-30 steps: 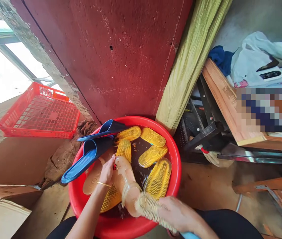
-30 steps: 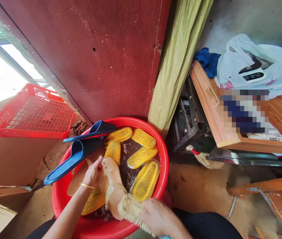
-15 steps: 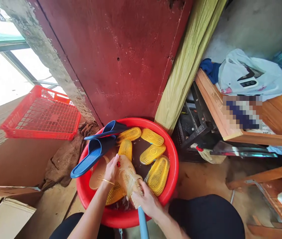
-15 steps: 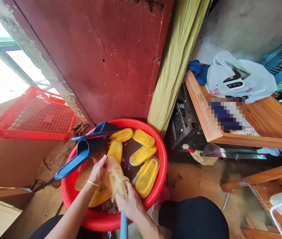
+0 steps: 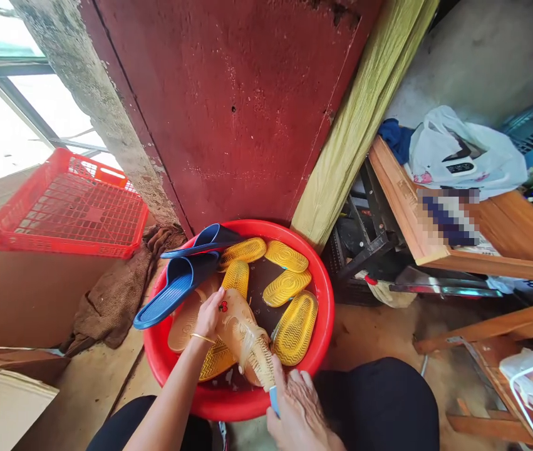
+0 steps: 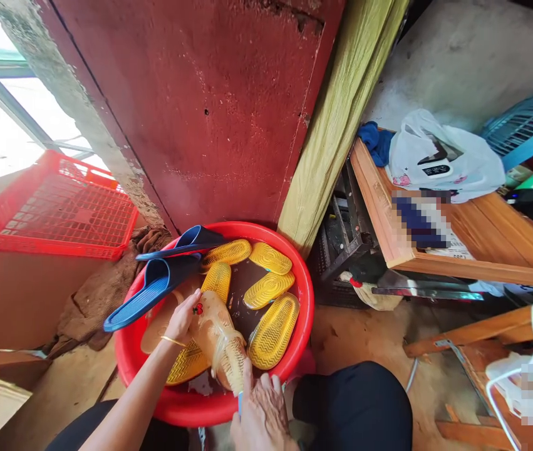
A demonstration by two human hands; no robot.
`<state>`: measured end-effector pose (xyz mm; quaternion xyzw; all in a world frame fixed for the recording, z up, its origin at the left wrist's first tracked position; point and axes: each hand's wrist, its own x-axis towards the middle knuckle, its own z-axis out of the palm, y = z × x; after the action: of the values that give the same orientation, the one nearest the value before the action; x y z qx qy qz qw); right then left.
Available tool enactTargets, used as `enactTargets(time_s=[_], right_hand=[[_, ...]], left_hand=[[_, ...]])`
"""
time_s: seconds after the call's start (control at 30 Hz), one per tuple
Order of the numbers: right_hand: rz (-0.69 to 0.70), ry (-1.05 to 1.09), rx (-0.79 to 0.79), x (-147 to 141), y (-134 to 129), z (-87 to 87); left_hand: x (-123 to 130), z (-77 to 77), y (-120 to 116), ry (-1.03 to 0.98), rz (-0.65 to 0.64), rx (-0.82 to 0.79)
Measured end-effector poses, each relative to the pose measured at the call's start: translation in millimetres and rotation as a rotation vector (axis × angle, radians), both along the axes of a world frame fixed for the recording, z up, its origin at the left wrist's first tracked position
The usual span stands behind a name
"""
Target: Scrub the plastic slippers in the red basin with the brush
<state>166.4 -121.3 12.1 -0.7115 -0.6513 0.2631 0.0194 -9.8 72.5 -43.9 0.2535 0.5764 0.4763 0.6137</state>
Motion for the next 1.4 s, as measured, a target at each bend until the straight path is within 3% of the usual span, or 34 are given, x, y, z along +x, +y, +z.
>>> enactTargets(time_s=[0.13,0.27,0.33,0.47,0.6,0.7,0.8,0.87,1.0,1.17,1.27,1.4], right_hand=[[-0.146,0.152,-0.017,13,11,1.6],[-0.292,0.539,-0.334,26,21,1.8],[-0.348,0.631,-0.406,26,23,-2.6],[-0.429,0.759,-0.423,2,31,-22.5],[-0.513,0.756,-0.267,-35,42,-45.9],[-0.449,0.688,-0.108,-47,45,-57.7],[-0.261,0.515,0.189,-47,42,-63.0],[-0.13,0.393,0.303,-43,41,-63.0],[0.04,0.208,0.277,-34,44,-55.2],[0.16,-0.012,0.171,-9,43,-37.8],[0.131,0.085,0.142,2,43,-31.3],[-0.095,0.428,0.005,-3,50,-36.1]], left_hand=[[-2,7.2,-4,-0.129,-0.04,-0.062],[-4,8.0,-6,-0.165,-0.044,-0.061],[-4,7.8,-6,-0.187,-0.045,-0.036],[-5,7.6,-9,-0.205,-0.058,0.002],[-7,8.7,-11,-0.193,-0.065,-0.024],[-8,9.5,-12,-0.175,-0.059,-0.013],[-8,8.5,-12,-0.135,-0.048,0.006],[-9,7.2,-13,-0.092,-0.045,0.027],[-11,6.9,-13,-0.05,-0.051,0.049],[-13,12.2,-13,-0.137,-0.044,-0.011],[-11,16.3,-13,-0.182,-0.061,-0.025],[-9,20.4,-14,-0.166,-0.073,-0.002]])
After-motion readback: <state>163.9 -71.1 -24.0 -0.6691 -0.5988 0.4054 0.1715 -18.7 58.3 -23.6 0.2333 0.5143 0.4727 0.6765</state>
